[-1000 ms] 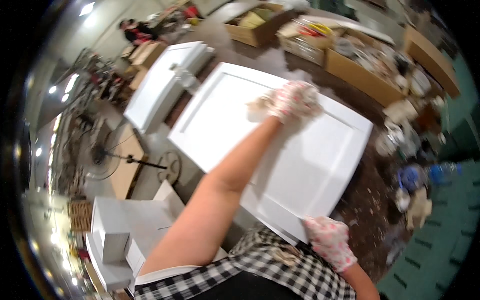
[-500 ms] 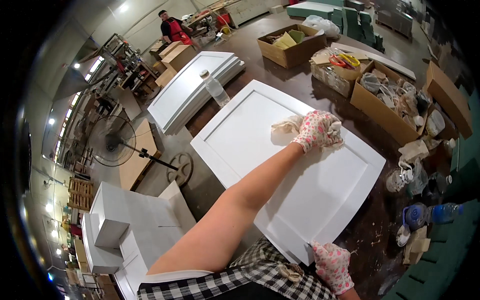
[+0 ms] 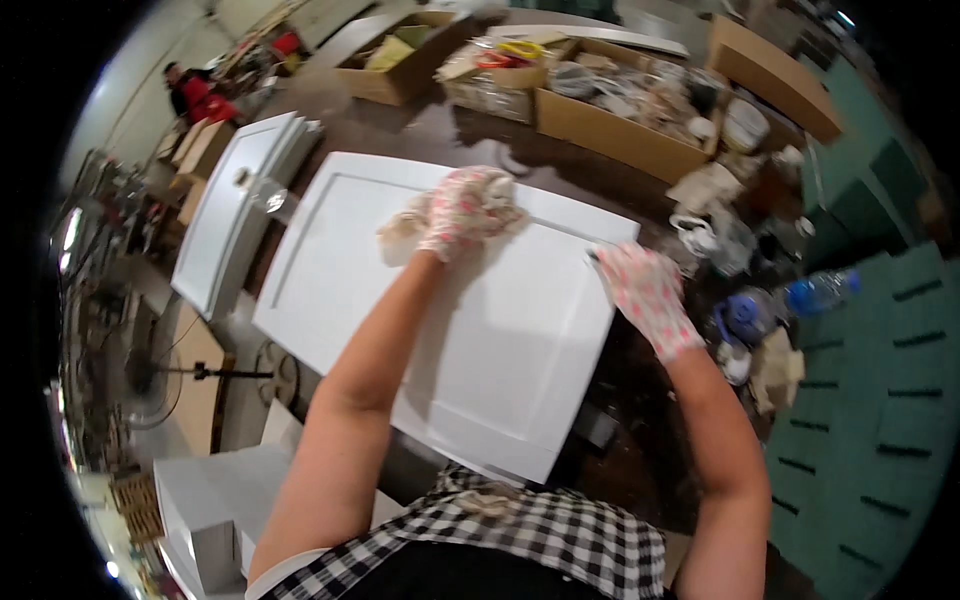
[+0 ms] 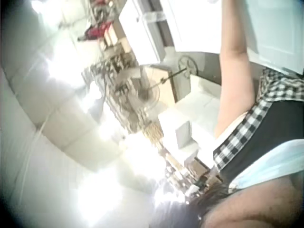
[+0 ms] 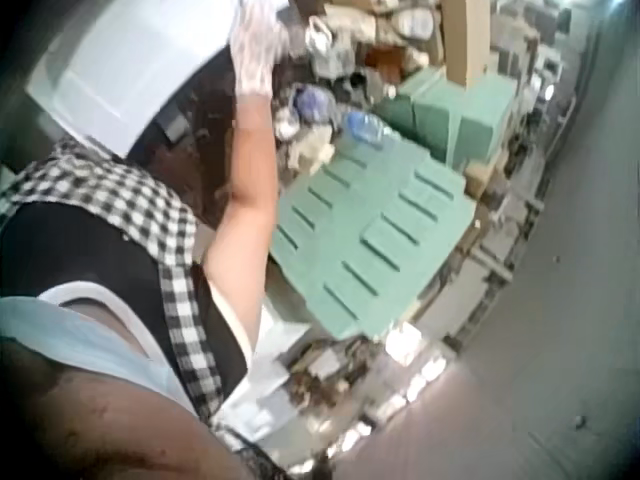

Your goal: The person cleans a white cabinet panel with a cloth, wiping the flat surfaces and along the raised decorative edges. They lift the panel, wipe the underside and sides, and then place it onto a stack of panels.

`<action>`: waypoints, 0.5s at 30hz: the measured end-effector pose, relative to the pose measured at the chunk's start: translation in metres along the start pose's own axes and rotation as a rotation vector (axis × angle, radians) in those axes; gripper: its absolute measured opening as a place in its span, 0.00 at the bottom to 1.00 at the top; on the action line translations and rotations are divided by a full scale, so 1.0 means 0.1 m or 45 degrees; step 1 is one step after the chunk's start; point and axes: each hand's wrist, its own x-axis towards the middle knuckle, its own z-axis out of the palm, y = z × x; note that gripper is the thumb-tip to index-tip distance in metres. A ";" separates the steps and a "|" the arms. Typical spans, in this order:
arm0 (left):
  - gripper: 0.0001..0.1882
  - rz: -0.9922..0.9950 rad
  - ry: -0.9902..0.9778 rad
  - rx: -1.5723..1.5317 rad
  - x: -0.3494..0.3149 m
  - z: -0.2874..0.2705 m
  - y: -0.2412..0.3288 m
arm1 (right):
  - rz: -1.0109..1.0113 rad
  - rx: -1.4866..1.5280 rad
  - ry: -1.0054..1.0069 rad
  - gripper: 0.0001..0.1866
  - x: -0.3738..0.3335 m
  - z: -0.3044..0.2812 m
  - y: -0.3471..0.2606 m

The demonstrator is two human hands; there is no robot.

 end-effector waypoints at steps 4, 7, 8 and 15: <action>0.22 -0.126 -0.135 -0.001 0.07 -0.01 0.19 | -0.131 -0.203 0.188 0.05 0.08 0.08 0.03; 0.21 -0.051 -0.081 0.059 0.03 0.01 0.12 | -0.162 -0.294 0.059 0.06 -0.14 0.04 -0.13; 0.21 -0.036 -0.052 0.038 0.02 0.01 0.15 | -0.211 -0.211 -0.013 0.07 -0.29 -0.04 -0.27; 0.25 -0.034 -0.023 0.069 -0.03 0.07 0.06 | -0.343 0.493 -0.327 0.08 -1.03 -0.45 -1.19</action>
